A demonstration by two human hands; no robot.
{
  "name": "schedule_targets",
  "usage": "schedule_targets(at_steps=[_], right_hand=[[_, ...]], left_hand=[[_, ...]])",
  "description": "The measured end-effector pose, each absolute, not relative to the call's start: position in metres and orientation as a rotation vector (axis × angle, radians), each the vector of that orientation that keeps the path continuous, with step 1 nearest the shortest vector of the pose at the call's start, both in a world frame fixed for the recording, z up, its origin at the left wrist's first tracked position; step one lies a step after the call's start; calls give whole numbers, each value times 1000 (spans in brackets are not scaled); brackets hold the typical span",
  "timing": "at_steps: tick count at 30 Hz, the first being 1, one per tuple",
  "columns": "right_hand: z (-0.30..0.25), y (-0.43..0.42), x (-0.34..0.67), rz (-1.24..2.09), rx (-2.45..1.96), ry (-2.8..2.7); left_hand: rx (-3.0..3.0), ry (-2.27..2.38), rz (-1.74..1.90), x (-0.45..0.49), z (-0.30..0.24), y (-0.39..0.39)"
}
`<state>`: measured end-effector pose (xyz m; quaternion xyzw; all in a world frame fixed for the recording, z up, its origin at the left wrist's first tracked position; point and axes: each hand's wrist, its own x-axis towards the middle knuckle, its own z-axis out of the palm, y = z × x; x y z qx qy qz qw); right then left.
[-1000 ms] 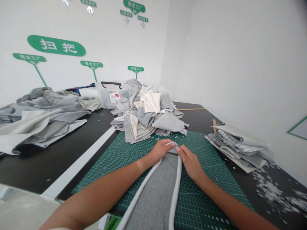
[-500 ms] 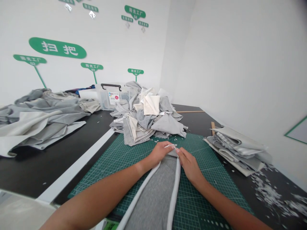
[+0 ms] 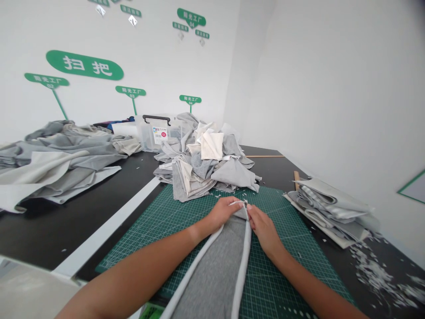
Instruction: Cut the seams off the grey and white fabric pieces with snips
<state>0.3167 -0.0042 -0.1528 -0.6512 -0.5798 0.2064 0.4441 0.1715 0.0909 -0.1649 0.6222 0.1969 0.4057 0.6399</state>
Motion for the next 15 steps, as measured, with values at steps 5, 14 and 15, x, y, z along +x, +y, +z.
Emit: schedule_targets(at_steps=[5, 14, 15], right_hand=[[-155, -6, 319, 395, -1744, -1513], [-151, -10, 316, 429, -1648, -1490], [-150, -10, 315, 437, -1639, -1483]], left_hand=[[1462, 456, 939, 171, -166, 91], [1507, 407, 918, 172, -168, 93], [1507, 403, 914, 171, -167, 93]])
